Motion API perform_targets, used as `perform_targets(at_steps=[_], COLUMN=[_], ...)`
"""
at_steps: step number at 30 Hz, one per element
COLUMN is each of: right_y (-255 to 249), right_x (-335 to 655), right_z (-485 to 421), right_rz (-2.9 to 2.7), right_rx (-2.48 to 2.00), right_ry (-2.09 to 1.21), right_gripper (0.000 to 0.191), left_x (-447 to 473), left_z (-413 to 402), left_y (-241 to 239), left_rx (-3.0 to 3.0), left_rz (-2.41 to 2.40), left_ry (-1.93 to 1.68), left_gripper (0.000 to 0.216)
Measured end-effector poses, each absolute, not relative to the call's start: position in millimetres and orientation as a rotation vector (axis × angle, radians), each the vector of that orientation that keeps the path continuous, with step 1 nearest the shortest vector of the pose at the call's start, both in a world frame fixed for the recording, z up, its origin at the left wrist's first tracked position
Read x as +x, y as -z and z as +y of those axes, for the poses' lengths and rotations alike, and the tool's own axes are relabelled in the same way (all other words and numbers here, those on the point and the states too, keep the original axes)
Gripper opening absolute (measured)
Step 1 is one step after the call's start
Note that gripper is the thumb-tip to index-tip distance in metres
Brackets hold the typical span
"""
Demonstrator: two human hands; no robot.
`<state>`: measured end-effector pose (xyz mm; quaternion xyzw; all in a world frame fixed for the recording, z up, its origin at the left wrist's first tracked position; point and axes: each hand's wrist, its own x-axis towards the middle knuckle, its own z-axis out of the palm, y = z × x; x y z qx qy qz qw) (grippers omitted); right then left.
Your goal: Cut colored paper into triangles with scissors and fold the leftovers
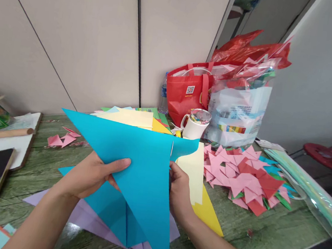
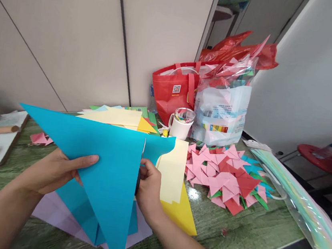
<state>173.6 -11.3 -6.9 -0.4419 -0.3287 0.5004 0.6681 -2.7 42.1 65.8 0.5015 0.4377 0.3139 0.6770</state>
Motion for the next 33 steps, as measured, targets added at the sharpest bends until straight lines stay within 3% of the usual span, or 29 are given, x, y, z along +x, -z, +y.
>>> perform_targets(at_steps=[7,33], right_y=[11.1,9.2], right_x=[174.7,174.4], right_z=[-11.8,-11.3], right_rz=[-0.78,-0.708], right_rx=[-0.969,-0.968], right_ry=[-1.101,-1.131], right_gripper=[0.024,0.021], left_x=[-2.5,-5.3], left_z=[40.4,42.5], left_y=[-68.2,-65.6], left_rx=[1.127,1.217], left_rz=[1.01,0.981], left_ry=[-0.632,-0.618], left_gripper=[0.032,0.042])
